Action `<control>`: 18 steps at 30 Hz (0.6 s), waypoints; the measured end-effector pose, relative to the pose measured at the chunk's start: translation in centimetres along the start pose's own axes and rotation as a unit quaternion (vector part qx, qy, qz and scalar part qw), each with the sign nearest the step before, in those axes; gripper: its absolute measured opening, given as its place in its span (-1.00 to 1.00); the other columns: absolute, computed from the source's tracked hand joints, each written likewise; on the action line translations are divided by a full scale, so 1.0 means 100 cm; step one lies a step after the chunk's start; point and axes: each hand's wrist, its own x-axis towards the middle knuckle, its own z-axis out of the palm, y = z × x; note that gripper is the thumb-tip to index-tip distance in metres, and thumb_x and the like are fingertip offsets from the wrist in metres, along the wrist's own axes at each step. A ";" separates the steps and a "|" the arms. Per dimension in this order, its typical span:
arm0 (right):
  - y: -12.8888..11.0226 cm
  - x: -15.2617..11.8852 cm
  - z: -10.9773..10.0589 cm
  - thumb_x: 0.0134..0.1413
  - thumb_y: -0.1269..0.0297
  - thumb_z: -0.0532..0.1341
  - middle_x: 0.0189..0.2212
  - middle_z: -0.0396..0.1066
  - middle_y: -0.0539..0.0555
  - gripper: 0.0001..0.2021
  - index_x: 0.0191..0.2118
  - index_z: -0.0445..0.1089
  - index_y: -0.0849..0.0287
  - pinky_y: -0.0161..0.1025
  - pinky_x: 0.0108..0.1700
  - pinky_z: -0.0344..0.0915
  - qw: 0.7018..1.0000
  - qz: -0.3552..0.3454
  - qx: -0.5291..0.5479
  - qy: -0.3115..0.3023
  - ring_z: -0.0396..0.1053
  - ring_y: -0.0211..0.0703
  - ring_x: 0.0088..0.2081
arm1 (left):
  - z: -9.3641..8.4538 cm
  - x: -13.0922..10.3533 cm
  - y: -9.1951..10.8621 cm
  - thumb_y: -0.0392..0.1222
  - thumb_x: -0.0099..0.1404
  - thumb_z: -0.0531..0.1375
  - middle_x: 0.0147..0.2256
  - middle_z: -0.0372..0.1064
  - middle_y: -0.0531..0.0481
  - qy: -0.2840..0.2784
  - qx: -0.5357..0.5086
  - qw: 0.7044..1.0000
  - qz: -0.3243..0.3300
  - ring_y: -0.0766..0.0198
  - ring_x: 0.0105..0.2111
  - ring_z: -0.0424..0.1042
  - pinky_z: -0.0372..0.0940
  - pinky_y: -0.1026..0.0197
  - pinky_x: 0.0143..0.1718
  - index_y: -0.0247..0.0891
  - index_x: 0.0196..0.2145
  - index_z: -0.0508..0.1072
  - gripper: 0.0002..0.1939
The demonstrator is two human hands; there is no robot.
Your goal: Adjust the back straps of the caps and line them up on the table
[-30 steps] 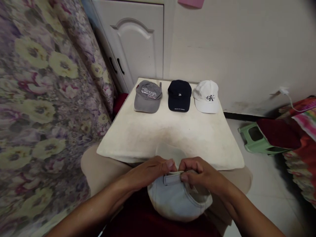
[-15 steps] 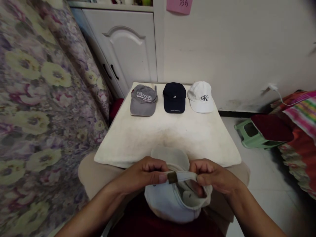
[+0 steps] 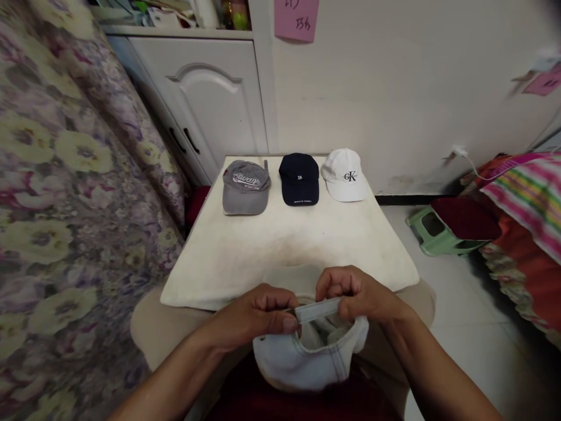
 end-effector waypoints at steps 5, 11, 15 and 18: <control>0.004 -0.003 -0.014 -0.27 0.29 0.56 -0.44 0.46 -0.07 -0.48 -0.10 0.46 0.22 -0.45 -0.43 0.27 0.998 0.028 0.020 -0.048 0.34 -0.38 -0.50 | -0.007 -0.001 -0.008 0.05 0.12 0.38 -0.48 0.37 0.05 -0.003 -0.055 0.998 -0.006 0.40 -0.54 0.23 0.07 0.35 -0.52 -0.33 -0.37 0.47 -0.64; -0.015 0.011 -0.031 -0.22 0.40 0.52 -0.29 0.54 0.02 -0.54 -0.11 0.47 0.24 -0.38 -0.30 0.40 0.998 0.055 -0.015 -0.038 0.48 -0.29 -0.34 | -0.036 0.004 0.025 0.03 0.13 0.39 -0.47 0.37 0.06 0.033 0.000 0.998 0.051 0.40 -0.55 0.26 0.11 0.36 -0.52 -0.32 -0.36 0.44 -0.65; -0.062 0.026 -0.035 -0.05 0.39 0.46 -0.26 0.53 0.01 -0.62 -0.07 0.45 0.19 -0.38 -0.25 0.39 0.992 -0.085 -0.076 0.057 0.47 -0.31 -0.31 | -0.047 0.001 0.086 0.03 0.15 0.37 -0.46 0.39 0.05 0.076 0.112 0.979 0.153 0.37 -0.50 0.30 0.16 0.35 -0.48 -0.31 -0.34 0.47 -0.66; -0.096 0.029 -0.031 0.00 0.36 0.43 -0.27 0.50 -0.02 -0.65 -0.05 0.46 0.15 -0.35 -0.19 0.37 0.973 -0.166 -0.139 0.084 0.44 -0.30 -0.28 | -0.039 -0.010 0.123 0.01 0.17 0.35 -0.49 0.35 0.07 0.092 0.214 0.950 0.207 0.35 -0.49 0.28 0.12 0.35 -0.48 -0.31 -0.34 0.50 -0.70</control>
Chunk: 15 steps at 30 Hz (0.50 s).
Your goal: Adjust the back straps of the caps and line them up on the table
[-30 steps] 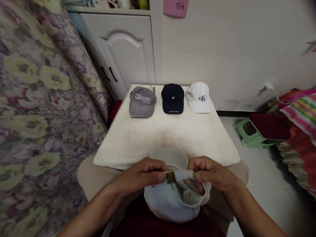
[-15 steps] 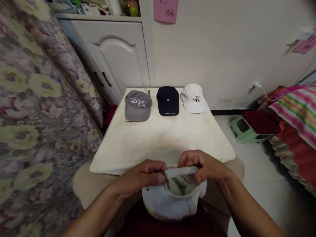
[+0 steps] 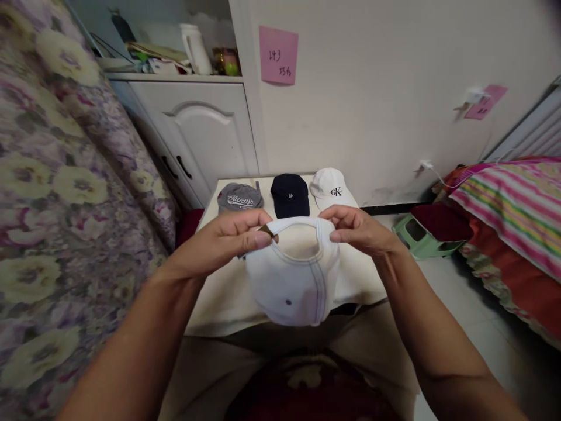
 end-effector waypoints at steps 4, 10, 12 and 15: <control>-0.006 -0.013 -0.004 0.02 0.31 0.42 -0.26 0.47 -0.01 -0.69 -0.08 0.47 0.16 -0.33 -0.20 0.34 0.996 0.003 -0.086 0.010 0.40 -0.28 -0.27 | 0.012 -0.003 0.003 -0.01 0.22 0.30 -0.50 0.33 0.09 -0.041 0.025 0.999 -0.015 0.35 -0.51 0.26 0.09 0.34 -0.50 -0.27 -0.33 0.47 -0.74; 0.048 -0.069 -0.008 0.05 0.22 0.40 -0.31 0.46 0.00 -0.68 -0.09 0.45 0.23 -0.33 -0.25 0.31 0.987 0.131 -0.093 -0.013 0.38 -0.28 -0.33 | 0.050 -0.002 -0.083 0.05 0.23 0.28 -0.47 0.28 0.11 -0.120 -0.060 0.985 -0.113 0.38 -0.51 0.19 0.05 0.33 -0.50 -0.30 -0.35 0.42 -0.68; 0.060 -0.081 -0.002 0.04 0.21 0.41 -0.29 0.47 0.01 -0.64 -0.07 0.45 0.24 -0.33 -0.25 0.31 0.984 0.160 -0.067 -0.035 0.39 -0.27 -0.31 | 0.064 -0.001 -0.103 0.05 0.23 0.27 -0.48 0.25 0.11 -0.136 -0.070 0.979 -0.132 0.38 -0.52 0.16 0.02 0.32 -0.52 -0.30 -0.35 0.40 -0.67; 0.066 -0.083 0.015 -0.05 0.23 0.46 -0.15 0.48 0.06 -0.52 0.03 0.43 0.18 -0.29 -0.14 0.34 0.982 0.170 -0.055 -0.062 0.42 -0.20 -0.17 | 0.081 -0.001 -0.113 0.03 0.22 0.28 -0.50 0.20 0.14 -0.154 -0.061 0.978 -0.128 0.38 -0.53 0.12 -0.03 0.32 -0.54 -0.29 -0.35 0.39 -0.69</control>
